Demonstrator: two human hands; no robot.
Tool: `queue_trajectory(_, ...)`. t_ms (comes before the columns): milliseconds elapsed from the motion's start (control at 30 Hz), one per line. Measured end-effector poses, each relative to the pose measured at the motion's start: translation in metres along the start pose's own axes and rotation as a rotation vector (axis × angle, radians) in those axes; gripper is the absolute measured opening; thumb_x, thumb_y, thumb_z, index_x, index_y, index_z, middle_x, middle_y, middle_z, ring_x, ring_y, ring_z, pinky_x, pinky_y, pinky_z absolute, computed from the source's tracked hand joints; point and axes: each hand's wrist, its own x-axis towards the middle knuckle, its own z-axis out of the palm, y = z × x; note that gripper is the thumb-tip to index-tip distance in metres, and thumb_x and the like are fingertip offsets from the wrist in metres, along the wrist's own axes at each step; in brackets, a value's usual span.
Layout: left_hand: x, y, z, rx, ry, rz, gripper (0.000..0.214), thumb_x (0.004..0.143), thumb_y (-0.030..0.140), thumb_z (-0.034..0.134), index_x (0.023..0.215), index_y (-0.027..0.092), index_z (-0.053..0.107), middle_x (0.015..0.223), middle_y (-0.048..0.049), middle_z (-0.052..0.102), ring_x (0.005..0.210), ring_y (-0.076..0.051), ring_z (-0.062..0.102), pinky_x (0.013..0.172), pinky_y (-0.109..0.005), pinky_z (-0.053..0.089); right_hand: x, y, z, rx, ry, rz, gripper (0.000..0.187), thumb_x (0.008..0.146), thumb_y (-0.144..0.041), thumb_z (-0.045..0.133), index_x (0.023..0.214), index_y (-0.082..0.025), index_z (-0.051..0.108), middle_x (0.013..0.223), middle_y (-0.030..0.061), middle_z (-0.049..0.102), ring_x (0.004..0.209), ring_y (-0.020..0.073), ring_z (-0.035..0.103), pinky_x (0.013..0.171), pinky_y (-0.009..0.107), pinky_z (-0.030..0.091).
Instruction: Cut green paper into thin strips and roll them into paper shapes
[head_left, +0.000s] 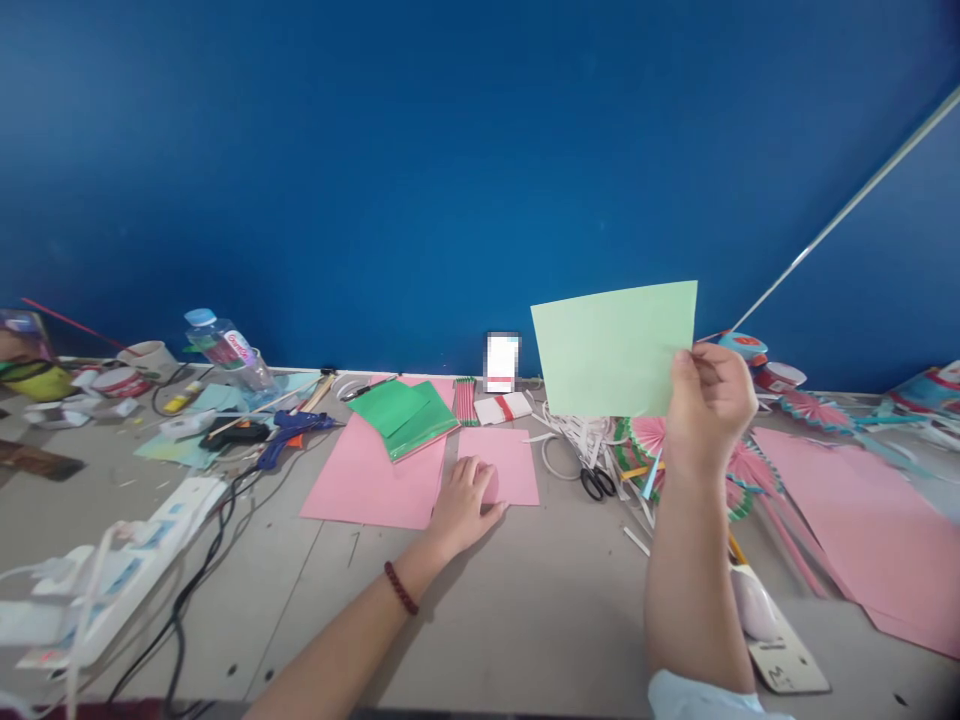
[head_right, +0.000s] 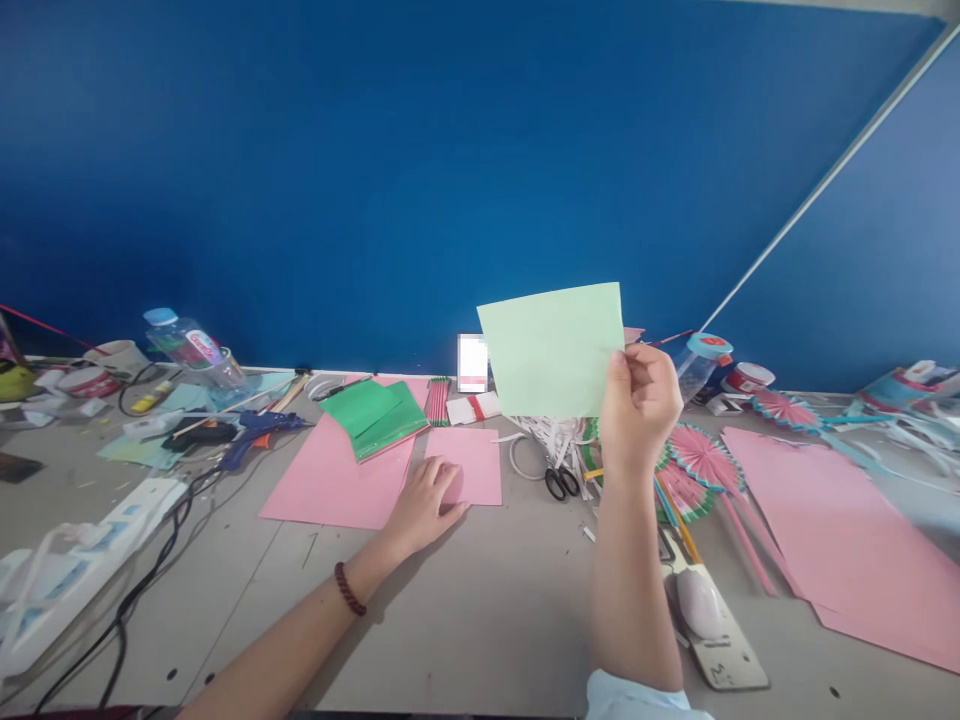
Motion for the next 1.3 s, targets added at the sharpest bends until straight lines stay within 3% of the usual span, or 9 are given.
queue_trajectory(300, 0.002, -0.006, 0.007, -0.031, -0.071, 0.043, 0.054, 0.089, 0.039, 0.048, 0.137, 0.016, 0.039, 0.144, -0.0131, 0.041, 0.137, -0.03, 0.031, 0.112, -0.048, 0.029, -0.002, -0.002, 0.003, 0.031, -0.025, 0.048, 0.023, 0.073, -0.034, 0.068, 0.085, -0.016, 0.061, 0.076, 0.0021, 0.063, 0.07, 0.0142, 0.06, 0.067, 0.029, 0.047)
queue_trajectory(433, 0.003, -0.007, 0.004, -0.133, -0.067, 0.055, 0.056, 0.089, 0.04, 0.049, 0.139, 0.017, 0.039, 0.147, -0.0131, 0.038, 0.139, -0.029, 0.029, 0.113, -0.048, 0.028, -0.009, 0.0, 0.007, 0.046, -0.106, 0.124, 0.026, 0.073, -0.039, 0.069, 0.084, -0.017, 0.061, 0.075, 0.0018, 0.063, 0.067, 0.014, 0.06, 0.065, 0.028, 0.046)
queue_trajectory(567, 0.004, -0.006, -0.003, -0.402, -0.028, 0.086, 0.065, 0.084, 0.051, 0.055, 0.14, 0.02, 0.04, 0.144, -0.0128, 0.043, 0.135, -0.031, 0.035, 0.112, -0.048, 0.028, -0.034, 0.008, 0.014, 0.049, -0.286, 0.276, 0.027, 0.071, -0.041, 0.069, 0.085, -0.018, 0.062, 0.069, -0.0009, 0.061, 0.06, 0.0123, 0.055, 0.057, 0.024, 0.043)
queue_trajectory(700, 0.004, -0.002, -0.01, -0.926, -0.101, 0.09, 0.067, 0.076, 0.064, 0.058, 0.123, 0.017, 0.058, 0.126, -0.0152, 0.06, 0.12, -0.034, 0.051, 0.103, -0.048, 0.038, -0.07, 0.021, 0.018, 0.041, -0.561, 0.44, 0.028, 0.075, -0.045, 0.066, 0.085, -0.02, 0.06, 0.057, -0.0045, 0.055, 0.05, 0.01, 0.046, 0.047, 0.021, 0.033)
queue_trajectory(833, 0.005, 0.006, -0.012, -1.324, -0.175, -0.1, 0.059, 0.076, 0.064, 0.058, 0.098, 0.009, 0.067, 0.087, -0.0151, 0.072, 0.078, -0.026, 0.068, 0.081, -0.041, 0.051, -0.097, 0.034, 0.012, 0.052, -0.726, 0.617, 0.036, 0.072, -0.053, 0.065, 0.087, -0.02, 0.058, 0.053, -0.0042, 0.055, 0.044, 0.0099, 0.043, 0.043, 0.022, 0.03)
queue_trajectory(967, 0.008, 0.011, -0.009, -1.364, -0.078, -0.408, 0.051, 0.074, 0.055, 0.065, 0.09, 0.007, 0.066, 0.071, -0.0127, 0.072, 0.051, -0.018, 0.064, 0.057, -0.032, 0.052, -0.11, 0.049, 0.002, 0.071, -0.743, 0.709, 0.042, 0.065, -0.055, 0.07, 0.084, -0.02, 0.057, 0.055, -0.0033, 0.059, 0.044, 0.0103, 0.045, 0.043, 0.022, 0.033)
queue_trajectory(1067, 0.012, 0.007, -0.005, -1.313, -0.01, -0.479, 0.05, 0.07, 0.059, 0.066, 0.076, 0.009, 0.064, 0.057, -0.0096, 0.068, 0.044, -0.016, 0.06, 0.048, -0.029, 0.049, -0.111, 0.061, -0.006, 0.009, -0.731, 0.749, 0.041, 0.064, -0.054, 0.07, 0.083, -0.02, 0.058, 0.057, -0.0022, 0.061, 0.045, 0.0108, 0.047, 0.043, 0.023, 0.037)
queue_trajectory(1167, 0.013, 0.001, -0.003, -1.301, 0.046, -0.51, 0.048, 0.069, 0.057, 0.068, 0.077, 0.01, 0.063, 0.048, -0.0049, 0.063, 0.044, -0.017, 0.06, 0.049, -0.028, 0.05, -0.107, 0.072, -0.016, -0.043, -0.72, 0.729, 0.038, 0.065, -0.052, 0.068, 0.082, -0.02, 0.059, 0.069, 0.0023, 0.067, 0.053, 0.0136, 0.055, 0.048, 0.025, 0.043)
queue_trajectory(1300, 0.013, -0.004, -0.005, -1.305, 0.121, -0.517, 0.044, 0.072, 0.054, 0.067, 0.077, 0.011, 0.063, 0.051, -0.0062, 0.065, 0.047, -0.018, 0.062, 0.05, -0.029, 0.05, -0.098, 0.086, -0.031, -0.229, -0.777, 0.581, 0.029, 0.075, -0.045, 0.056, 0.089, -0.02, 0.059, 0.086, 0.006, 0.069, 0.062, 0.017, 0.061, 0.052, 0.027, 0.044)
